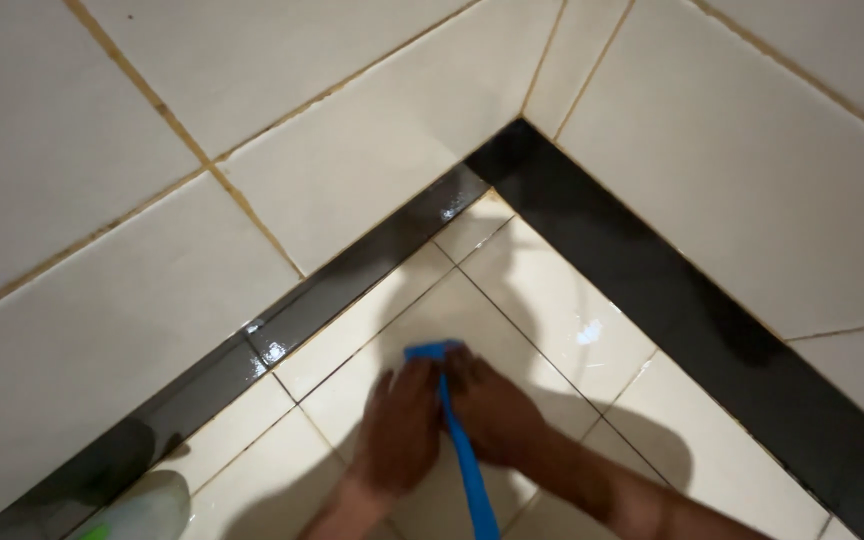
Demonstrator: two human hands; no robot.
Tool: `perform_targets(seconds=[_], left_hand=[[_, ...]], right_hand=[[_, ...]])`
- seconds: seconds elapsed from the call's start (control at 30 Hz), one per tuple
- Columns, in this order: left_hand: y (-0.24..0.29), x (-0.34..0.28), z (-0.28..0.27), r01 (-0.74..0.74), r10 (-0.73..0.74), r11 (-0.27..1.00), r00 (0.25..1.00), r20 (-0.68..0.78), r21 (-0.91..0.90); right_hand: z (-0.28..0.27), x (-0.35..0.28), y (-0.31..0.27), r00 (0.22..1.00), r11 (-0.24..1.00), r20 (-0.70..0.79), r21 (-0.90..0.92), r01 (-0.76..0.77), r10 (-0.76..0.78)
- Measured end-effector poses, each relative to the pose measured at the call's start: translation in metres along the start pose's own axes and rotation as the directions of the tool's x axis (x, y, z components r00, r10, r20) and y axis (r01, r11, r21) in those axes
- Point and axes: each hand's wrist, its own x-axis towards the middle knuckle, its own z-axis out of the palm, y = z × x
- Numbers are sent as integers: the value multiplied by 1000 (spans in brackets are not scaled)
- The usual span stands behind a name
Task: The person scrubs the grout lines and corner of a tiled floor using a blue scrub brush. They apply pressure and move the brush back and forth along the black border tiles and the white floor tiles.
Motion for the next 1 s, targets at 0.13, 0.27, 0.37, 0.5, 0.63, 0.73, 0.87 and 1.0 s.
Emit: perform_targets(seconds=[0.13,0.27,0.37,0.5,0.63,0.73,0.87,1.0], left_hand=[[5,-17,9,28,-31,998,998,-58,-50],[-14,11,3,32,-35,999,995,-88,-42],[-21,26,-11,-51,79,982,986,-148,183],[-12,3,-19,5,5,996,992,-123,85],[-6,-37,-12,37,-37,998,999,-15,-42],[-17,-34,-9,41,-79,979,979,-189,-198],[-32,6,-27,16,-71,980,961,-269,-200],[-28,0,-35,141,-184,948,975,-127,-287]], right_hand=[[9,-5,-8,994,996,-100,64,60,-53],[2,22,16,994,997,-105,78,28,-20],[-9,36,22,989,1000,-145,16,-5,8],[-7,22,-4,998,999,-58,32,-17,19],[17,5,-23,992,996,-97,26,80,-77],[16,20,-15,986,993,-121,-5,117,-117],[-7,53,2,994,997,-86,-55,61,-66],[-14,46,-15,1000,999,-4,-46,9,-9]])
